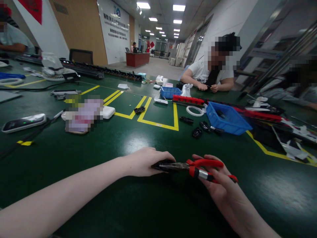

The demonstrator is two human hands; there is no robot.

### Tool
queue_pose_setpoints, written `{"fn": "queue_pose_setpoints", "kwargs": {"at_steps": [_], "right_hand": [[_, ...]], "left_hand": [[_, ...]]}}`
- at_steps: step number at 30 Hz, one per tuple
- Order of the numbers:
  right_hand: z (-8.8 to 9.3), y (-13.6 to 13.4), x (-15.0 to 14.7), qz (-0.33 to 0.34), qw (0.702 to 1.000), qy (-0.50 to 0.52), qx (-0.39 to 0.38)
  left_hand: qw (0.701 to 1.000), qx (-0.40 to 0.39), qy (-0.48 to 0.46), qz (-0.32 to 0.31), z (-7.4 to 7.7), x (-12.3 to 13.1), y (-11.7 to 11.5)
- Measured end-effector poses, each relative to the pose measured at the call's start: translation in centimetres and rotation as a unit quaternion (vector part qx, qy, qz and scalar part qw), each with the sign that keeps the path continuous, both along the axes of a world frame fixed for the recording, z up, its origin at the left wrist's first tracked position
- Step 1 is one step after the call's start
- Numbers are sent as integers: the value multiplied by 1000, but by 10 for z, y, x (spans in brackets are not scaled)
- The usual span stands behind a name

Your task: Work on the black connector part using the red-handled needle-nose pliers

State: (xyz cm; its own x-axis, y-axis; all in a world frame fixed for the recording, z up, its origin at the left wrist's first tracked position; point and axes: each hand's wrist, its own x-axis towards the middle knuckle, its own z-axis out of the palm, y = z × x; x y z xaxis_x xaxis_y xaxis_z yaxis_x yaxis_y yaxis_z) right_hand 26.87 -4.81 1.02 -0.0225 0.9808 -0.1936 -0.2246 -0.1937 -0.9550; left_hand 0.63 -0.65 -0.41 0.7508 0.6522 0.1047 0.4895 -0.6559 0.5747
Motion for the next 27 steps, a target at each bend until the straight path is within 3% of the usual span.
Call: {"fn": "queue_pose_setpoints", "kwargs": {"at_steps": [8,27], "right_hand": [[3,2,2,-6,999,-18,40],[-11,12,10,-15,997,-63,38]], "left_hand": [[994,57,35,83,-6,6,2],[997,27,48,51,4,3,6]]}}
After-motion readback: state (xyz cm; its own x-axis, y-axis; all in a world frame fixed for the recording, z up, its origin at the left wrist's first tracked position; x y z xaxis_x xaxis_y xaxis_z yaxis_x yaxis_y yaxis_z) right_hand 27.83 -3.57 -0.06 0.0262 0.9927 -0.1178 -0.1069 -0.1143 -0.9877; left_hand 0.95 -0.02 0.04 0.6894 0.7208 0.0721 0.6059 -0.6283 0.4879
